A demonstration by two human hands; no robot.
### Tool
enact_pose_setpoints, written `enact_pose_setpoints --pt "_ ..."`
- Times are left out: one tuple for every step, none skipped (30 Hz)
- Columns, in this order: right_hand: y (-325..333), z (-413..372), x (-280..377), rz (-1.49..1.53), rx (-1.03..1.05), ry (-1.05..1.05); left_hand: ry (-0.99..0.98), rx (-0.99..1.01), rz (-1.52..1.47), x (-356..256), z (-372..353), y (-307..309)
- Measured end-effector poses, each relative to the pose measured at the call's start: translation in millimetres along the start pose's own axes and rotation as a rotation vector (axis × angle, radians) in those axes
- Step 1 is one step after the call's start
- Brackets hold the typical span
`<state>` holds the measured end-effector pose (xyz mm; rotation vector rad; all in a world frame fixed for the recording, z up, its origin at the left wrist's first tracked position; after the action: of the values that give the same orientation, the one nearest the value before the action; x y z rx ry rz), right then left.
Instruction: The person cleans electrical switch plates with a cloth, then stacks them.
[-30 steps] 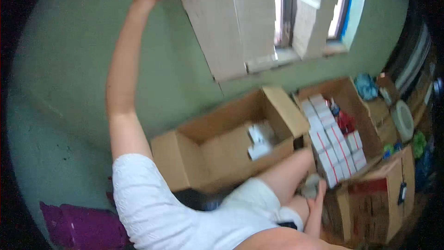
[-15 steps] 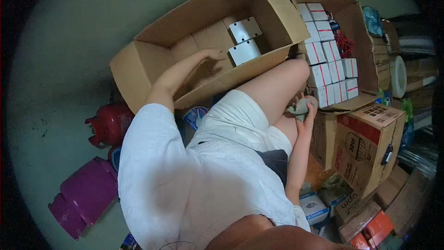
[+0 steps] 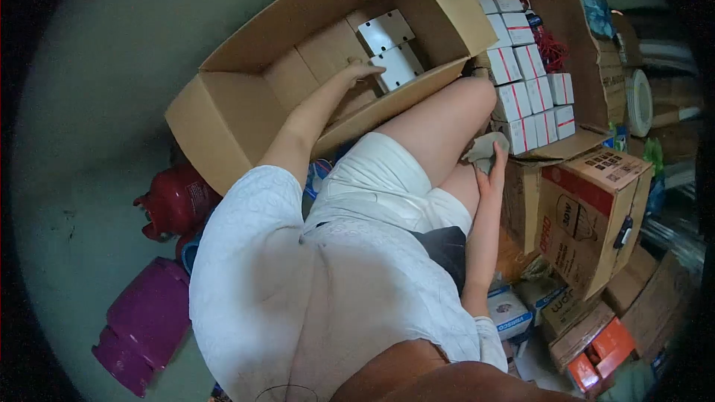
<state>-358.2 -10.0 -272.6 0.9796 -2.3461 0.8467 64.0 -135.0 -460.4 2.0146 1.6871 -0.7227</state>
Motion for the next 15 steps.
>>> enact_pose_setpoints --pt "1.9 -0.2 2.2 -0.050 -0.020 0.020 0.038 0.037 -0.018 -4.9 -3.9 -4.1" --pt "4.6 -1.4 5.1 -0.099 -0.039 0.042 0.034 0.045 -0.002 -13.8 -7.1 -7.2" --pt "7.4 -3.7 5.3 -0.082 -0.042 0.049 0.060 0.022 0.063 -28.6 -23.5 -7.3" --pt "9.8 -5.6 6.8 -0.110 -0.046 0.076 0.085 -0.005 0.129 -41.1 -38.7 -5.4" --pt "11.1 -5.0 7.7 -0.137 -0.048 0.105 0.076 -0.007 0.148 -51.0 -48.0 -2.0" --pt "12.7 -4.0 8.1 -0.114 -0.048 0.114 -0.140 -0.096 0.341 -77.9 -58.9 7.8" --pt "13.8 -4.1 9.3 -0.114 -0.030 0.129 -0.359 -0.177 0.536 -105.9 -76.7 12.3" --pt "18.0 -4.2 11.2 -0.111 -0.014 0.146 -0.371 -0.167 0.565 -123.4 -104.2 11.3" --pt "24.1 -1.7 12.5 -0.182 0.020 0.143 -0.467 -0.267 0.692 -156.7 -150.8 10.1" --pt "24.9 -3.8 13.6 -0.149 0.011 0.158 -0.570 -0.368 0.817 -189.0 -195.1 2.5" --pt "20.7 -7.8 19.3 -0.217 0.020 0.173 -0.593 -0.356 0.847 -208.5 -225.2 -10.7" --pt "15.4 -12.5 26.7 -0.287 0.026 0.189 -0.681 -0.453 0.756 -229.5 -258.1 -15.6" --pt "4.7 -18.4 38.1 -0.263 0.058 0.236 -0.767 -0.543 0.658 -245.5 -284.0 -19.4" --pt "-5.4 -25.8 50.9 -0.230 0.045 0.256 -0.795 -0.523 0.684 -256.3 -294.0 -33.8" --pt "-18.3 -37.1 71.7 -0.298 0.031 0.364 -0.935 -0.566 0.624 -270.6 -308.8 -49.0"
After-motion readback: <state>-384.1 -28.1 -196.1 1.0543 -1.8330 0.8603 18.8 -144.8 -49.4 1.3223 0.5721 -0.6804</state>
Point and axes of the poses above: each hand's wrist, its own z-axis towards the middle knuckle, its own y-axis out of the back of the hand, x = y × z, the point moved 8 cm from there along z, towards the middle knuckle, and after that the axes turned 1 degree about x, right-handed, at the moved point
